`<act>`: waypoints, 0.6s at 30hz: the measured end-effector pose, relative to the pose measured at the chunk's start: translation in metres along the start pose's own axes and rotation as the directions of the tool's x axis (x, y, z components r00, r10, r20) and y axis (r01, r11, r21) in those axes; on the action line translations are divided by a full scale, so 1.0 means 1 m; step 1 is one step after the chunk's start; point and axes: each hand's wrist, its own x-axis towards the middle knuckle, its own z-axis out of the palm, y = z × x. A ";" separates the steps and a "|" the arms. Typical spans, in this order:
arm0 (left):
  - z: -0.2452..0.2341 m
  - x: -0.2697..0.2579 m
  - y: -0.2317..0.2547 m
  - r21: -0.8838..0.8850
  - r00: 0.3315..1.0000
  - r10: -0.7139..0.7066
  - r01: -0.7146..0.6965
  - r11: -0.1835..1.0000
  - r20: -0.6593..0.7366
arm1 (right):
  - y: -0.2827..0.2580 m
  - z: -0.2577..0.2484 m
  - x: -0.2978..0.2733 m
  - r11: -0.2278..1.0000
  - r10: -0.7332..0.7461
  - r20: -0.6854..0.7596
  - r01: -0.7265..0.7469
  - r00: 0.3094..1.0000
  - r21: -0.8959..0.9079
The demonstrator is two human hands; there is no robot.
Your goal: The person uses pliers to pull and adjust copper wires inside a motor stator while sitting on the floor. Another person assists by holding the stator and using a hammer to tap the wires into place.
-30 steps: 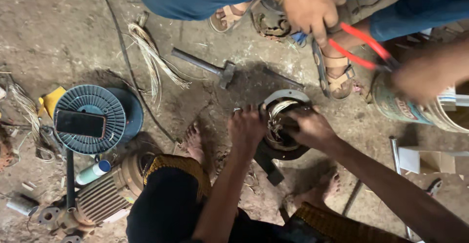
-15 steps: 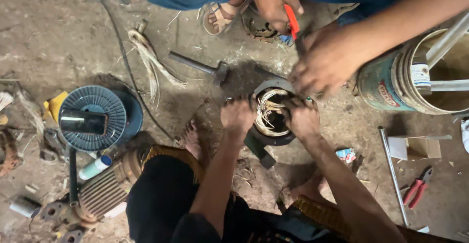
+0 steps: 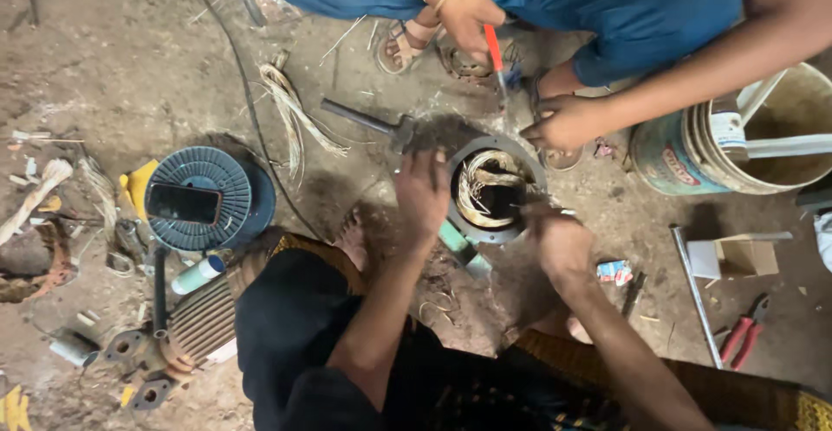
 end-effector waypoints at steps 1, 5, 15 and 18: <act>-0.004 -0.013 0.012 -0.019 0.988 -0.126 0.128 0.992 0.092 | -0.004 0.001 -0.001 0.999 0.033 0.023 -0.033 0.999 0.015; 0.002 -0.057 0.061 -0.218 0.949 -0.267 0.300 0.929 0.169 | -0.019 -0.009 0.030 0.985 0.039 -0.155 -0.011 0.987 0.174; 0.009 -0.114 0.046 -0.495 0.711 -0.618 0.691 0.527 0.335 | -0.027 -0.028 0.068 0.718 0.290 0.010 -0.224 0.957 0.659; -0.003 -0.116 0.047 -0.405 0.705 -0.576 0.709 0.578 0.413 | -0.025 -0.024 0.026 0.347 0.414 0.459 -0.603 0.786 0.719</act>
